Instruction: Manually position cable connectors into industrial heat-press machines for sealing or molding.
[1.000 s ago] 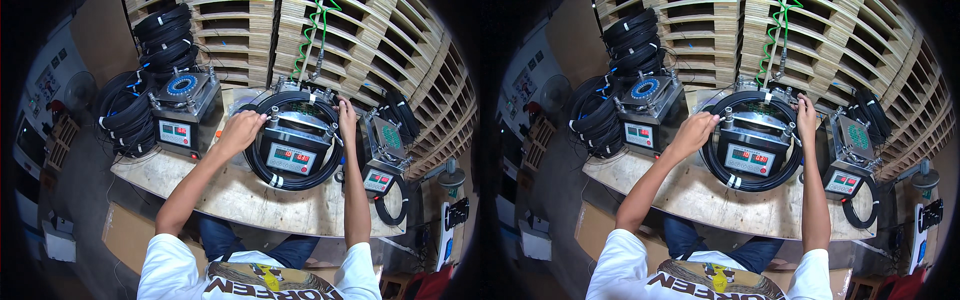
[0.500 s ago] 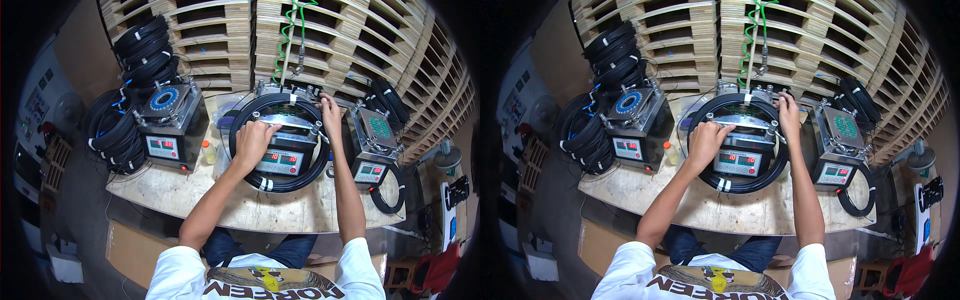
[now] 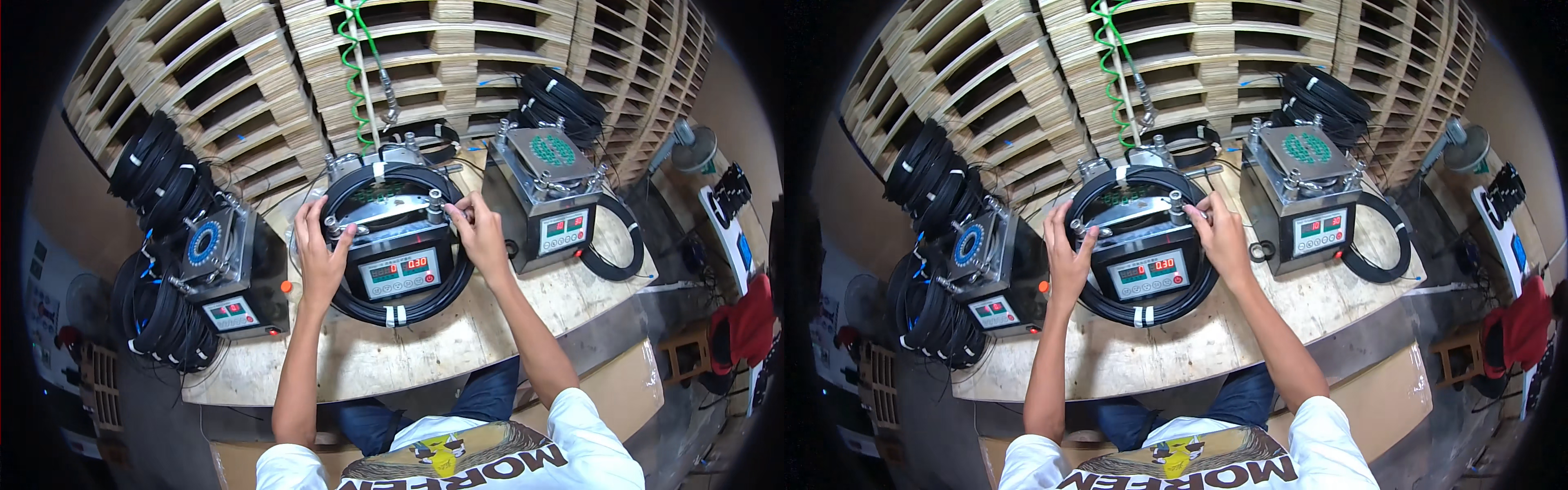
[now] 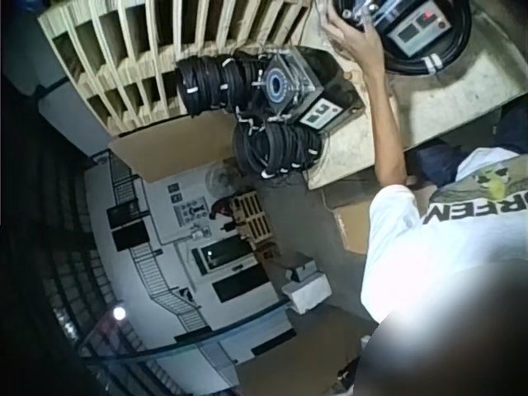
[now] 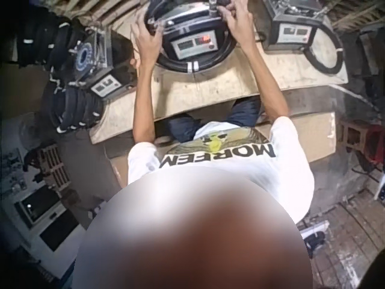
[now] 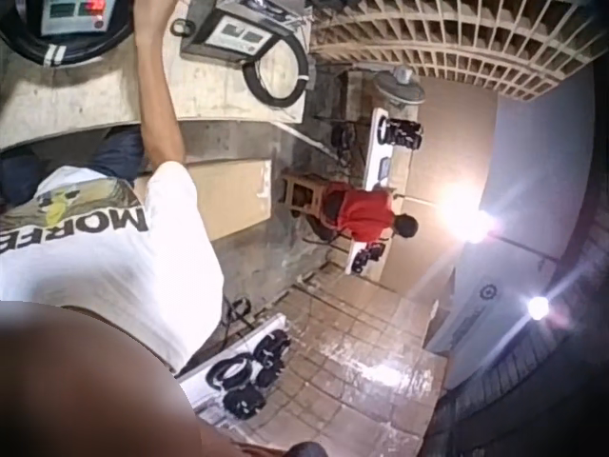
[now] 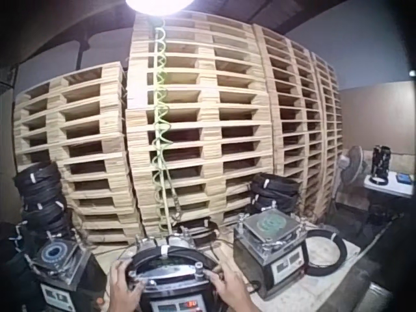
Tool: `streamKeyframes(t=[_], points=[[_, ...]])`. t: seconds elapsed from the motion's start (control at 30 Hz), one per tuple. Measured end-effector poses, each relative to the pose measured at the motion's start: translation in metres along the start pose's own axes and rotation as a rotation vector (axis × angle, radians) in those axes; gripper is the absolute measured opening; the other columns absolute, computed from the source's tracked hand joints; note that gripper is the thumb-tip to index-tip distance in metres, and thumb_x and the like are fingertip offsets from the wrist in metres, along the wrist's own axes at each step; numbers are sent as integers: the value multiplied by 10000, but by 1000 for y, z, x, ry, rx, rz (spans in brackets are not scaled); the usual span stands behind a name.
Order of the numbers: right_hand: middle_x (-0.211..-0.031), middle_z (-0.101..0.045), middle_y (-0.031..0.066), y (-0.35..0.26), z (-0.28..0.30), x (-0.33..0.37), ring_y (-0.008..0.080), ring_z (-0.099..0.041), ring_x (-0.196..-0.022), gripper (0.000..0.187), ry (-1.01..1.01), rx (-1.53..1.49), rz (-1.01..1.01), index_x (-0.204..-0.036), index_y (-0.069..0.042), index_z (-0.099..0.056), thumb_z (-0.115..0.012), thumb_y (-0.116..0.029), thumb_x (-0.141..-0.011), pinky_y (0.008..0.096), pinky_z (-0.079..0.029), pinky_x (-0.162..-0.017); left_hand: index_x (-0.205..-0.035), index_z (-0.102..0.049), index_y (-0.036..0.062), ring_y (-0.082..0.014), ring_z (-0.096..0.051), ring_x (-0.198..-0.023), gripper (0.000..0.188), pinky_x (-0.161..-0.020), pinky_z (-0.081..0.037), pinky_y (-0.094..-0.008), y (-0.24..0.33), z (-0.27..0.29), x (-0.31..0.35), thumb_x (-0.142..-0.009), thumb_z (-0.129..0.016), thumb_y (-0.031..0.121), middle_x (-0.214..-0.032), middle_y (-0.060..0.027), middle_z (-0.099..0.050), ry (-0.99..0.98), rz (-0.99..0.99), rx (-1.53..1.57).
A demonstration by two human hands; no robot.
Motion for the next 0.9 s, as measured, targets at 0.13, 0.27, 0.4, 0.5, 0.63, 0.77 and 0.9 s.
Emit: streamKeyframes(t=[0.13, 0.27, 0.4, 0.5, 0.63, 0.77, 0.9], points=[[-713, -606, 161, 5, -2, 5, 197, -565, -592, 184, 27, -63, 32, -951, 30, -579, -690, -116, -953, 344, -427, -556, -1439, -502, 83, -435, -467, -1299, 630, -1100, -358, -500, 4, -12, 0, -947, -659, 445, -1411, -247, -497, -24, -24, -140], [-850, -599, 148, -18, 12, 15, 222, -580, -727, 211, 209, -24, 228, -1009, 16, -613, -744, -107, -897, 333, -458, -641, -1442, -505, 86, -429, -479, -1289, 643, -1093, -356, -509, 4, -10, 0, -942, -658, 461, -1418, -229, -505, -17, -36, -160], [-822, -585, 87, -15, 23, 13, 182, -542, -688, 264, 199, 12, 147, -1066, 2, -640, -777, -105, -868, 305, -444, -615, -1438, -510, 89, -426, -481, -1288, 657, -1091, -359, -506, 2, -10, 1, -930, -665, 477, -1419, -221, -507, -16, -32, -158], [-717, -571, 45, 3, 5, 16, 126, -504, -604, 215, 48, -26, 71, -1066, 6, -660, -756, -56, -883, 280, -414, -553, -1444, -487, 55, -424, -473, -1302, 734, -1101, -354, -504, -1, -9, 2, -897, -695, 497, -1425, -227, -502, -26, -13, -172], [-721, -603, 49, -9, 5, 24, 93, -496, -590, 157, 75, -38, 121, -1008, 27, -687, -760, -15, -876, 257, -416, -557, -1454, -432, -18, -414, -452, -1336, 876, -1126, -340, -497, 1, -8, 2, -842, -738, 528, -1437, -236, -494, -30, 9, -147], [-759, -606, 111, -41, -28, 30, 198, -568, -624, 237, -42, 27, 289, -1055, 35, -672, -777, -12, -847, 315, -479, -593, -1452, -446, 2, -410, -459, -1332, 871, -1123, -347, -494, -2, -6, 3, -829, -753, 529, -1438, -225, -497, -24, 17, -182], [-795, -644, 147, -45, -37, 23, 253, -632, -662, 218, -84, 47, 227, -1027, 37, -648, -767, -52, -867, 356, -506, -606, -1448, -453, 14, -411, -465, -1327, 851, -1107, -363, -495, 4, -5, 3, -832, -755, 517, -1451, -216, -489, -18, -15, -187]])
Point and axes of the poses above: each hand's wrist, its own x-axis away from the middle knuckle, its own z-axis out of the back of the hand, y = z × x, the point moved 10 cm from there along -x, towards the middle knuckle
